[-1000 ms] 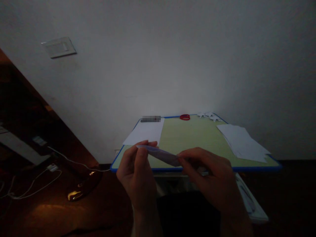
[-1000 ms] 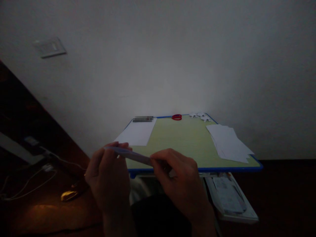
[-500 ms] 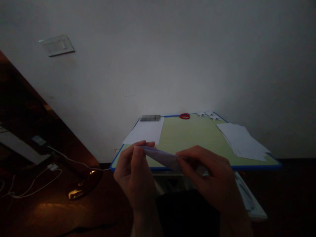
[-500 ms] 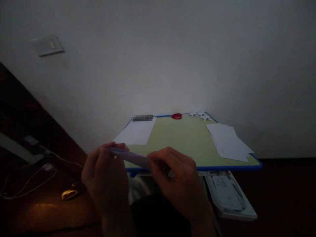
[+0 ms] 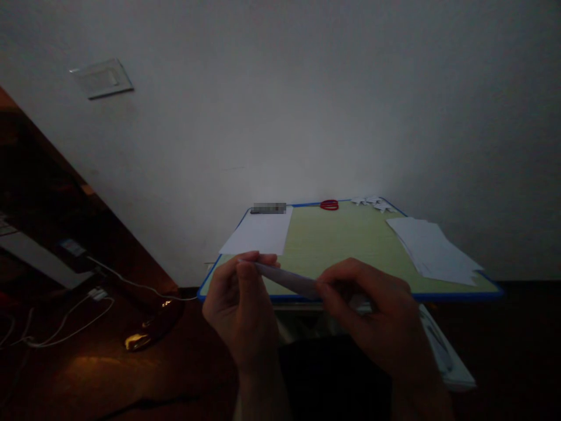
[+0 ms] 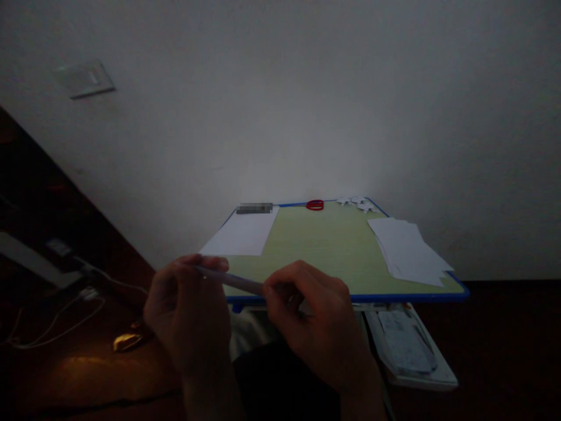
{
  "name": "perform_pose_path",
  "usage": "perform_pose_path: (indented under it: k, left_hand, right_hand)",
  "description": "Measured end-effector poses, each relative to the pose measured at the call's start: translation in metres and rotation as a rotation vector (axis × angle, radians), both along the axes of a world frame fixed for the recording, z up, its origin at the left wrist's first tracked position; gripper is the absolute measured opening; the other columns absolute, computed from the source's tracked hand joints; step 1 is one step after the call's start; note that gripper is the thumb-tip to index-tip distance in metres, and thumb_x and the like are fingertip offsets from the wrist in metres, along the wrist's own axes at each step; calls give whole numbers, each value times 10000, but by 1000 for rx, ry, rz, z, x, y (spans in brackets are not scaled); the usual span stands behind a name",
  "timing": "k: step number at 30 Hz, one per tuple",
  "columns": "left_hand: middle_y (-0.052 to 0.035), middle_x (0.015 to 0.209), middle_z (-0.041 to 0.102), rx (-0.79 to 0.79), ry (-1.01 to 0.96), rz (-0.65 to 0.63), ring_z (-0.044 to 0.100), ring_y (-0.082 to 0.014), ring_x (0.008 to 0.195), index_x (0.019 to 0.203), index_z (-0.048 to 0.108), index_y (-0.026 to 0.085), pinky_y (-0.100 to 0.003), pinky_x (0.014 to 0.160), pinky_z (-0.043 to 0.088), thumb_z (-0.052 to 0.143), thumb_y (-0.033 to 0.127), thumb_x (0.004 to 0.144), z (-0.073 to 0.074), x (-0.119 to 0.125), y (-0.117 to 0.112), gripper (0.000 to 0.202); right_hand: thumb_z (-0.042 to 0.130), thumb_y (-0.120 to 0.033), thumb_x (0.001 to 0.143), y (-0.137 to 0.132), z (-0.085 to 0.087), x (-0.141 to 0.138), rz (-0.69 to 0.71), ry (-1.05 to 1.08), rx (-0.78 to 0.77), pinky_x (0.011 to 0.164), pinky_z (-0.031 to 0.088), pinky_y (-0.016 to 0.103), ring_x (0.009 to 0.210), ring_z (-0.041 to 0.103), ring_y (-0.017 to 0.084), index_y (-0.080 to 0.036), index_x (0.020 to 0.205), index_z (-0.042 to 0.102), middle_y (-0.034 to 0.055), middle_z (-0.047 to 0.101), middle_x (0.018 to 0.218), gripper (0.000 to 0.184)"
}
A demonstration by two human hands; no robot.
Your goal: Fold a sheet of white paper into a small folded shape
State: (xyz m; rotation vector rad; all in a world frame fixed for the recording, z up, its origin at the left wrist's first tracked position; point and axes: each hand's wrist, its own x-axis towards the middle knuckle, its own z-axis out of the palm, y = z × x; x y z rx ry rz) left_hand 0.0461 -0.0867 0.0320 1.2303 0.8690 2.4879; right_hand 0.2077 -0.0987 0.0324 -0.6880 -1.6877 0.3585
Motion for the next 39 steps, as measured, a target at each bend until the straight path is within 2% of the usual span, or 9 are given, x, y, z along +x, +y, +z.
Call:
perform_pose_path:
  k: [4, 11, 14, 16, 20, 25, 29, 33, 39]
  left_hand:
    - [33, 771, 814, -3, 12, 3, 770, -108, 683, 941, 824, 228, -212, 677, 624, 831, 414, 953, -3, -3, 2, 187]
    - [39, 776, 800, 101, -11, -133, 741, -111, 670, 910, 812, 247, -253, 684, 618, 871, 386, 913, -1, -6, 5, 151]
    - [32, 756, 785, 111, -33, -144, 722, -118, 683, 864, 799, 250, -263, 690, 597, 885, 372, 883, 1, -6, 7, 151]
    - [28, 746, 778, 84, -47, -107, 708, -122, 688, 832, 785, 247, -276, 710, 587, 866, 348, 881, 2, -6, 7, 138]
    - [35, 734, 767, 53, -25, 69, 707, -138, 713, 819, 742, 234, -298, 759, 584, 809, 335, 914, 0, -3, 7, 154]
    - [30, 754, 775, 44, 55, 213, 720, -124, 678, 887, 723, 207, -257, 684, 573, 758, 265, 985, -4, 2, 9, 119]
    - [27, 752, 779, 26, 46, 320, 727, -120, 655, 912, 714, 193, -242, 647, 572, 736, 257, 1006, -5, 6, 8, 116]
    - [27, 756, 782, 28, 43, 330, 735, -131, 656, 921, 714, 197, -255, 640, 583, 751, 309, 1005, -5, 6, 7, 145]
    - [37, 762, 776, 86, 87, 216, 735, -127, 675, 937, 733, 213, -272, 685, 601, 779, 387, 999, -6, 1, 8, 190]
  right_hand:
    - [718, -159, 980, 1, -1, 0, 3, -13, -4, 624, 529, 161, 645, 669, 64, -233, 898, 702, -77, 718, 776, 112]
    - [724, -157, 974, 4, -1, 0, 3, -14, 10, 602, 535, 182, 614, 668, 81, -227, 886, 703, -67, 715, 745, 114]
    - [716, -145, 972, 6, 0, 0, 19, -29, 11, 594, 528, 187, 609, 666, 84, -228, 886, 698, -63, 711, 738, 120]
    - [709, -139, 971, 7, 0, 1, 31, -41, 20, 587, 517, 185, 599, 651, 80, -228, 882, 689, -66, 696, 729, 128]
    - [699, -128, 968, 6, 0, 3, 49, -71, 20, 549, 476, 186, 587, 626, 76, -227, 872, 669, -68, 665, 718, 140]
    - [690, -139, 982, 6, -1, 3, 56, -100, 10, 578, 481, 198, 616, 638, 80, -226, 893, 666, -62, 673, 753, 128]
    - [695, -137, 988, 7, -1, 2, 73, -85, 28, 565, 472, 208, 622, 630, 87, -223, 897, 668, -54, 676, 760, 128]
    - [706, -126, 980, 6, -2, 3, 72, -66, 42, 560, 482, 211, 638, 653, 97, -222, 896, 675, -44, 702, 768, 131]
    - [722, -134, 980, 5, -1, 3, 55, -31, 28, 591, 530, 200, 648, 686, 96, -229, 935, 709, -45, 717, 773, 106]
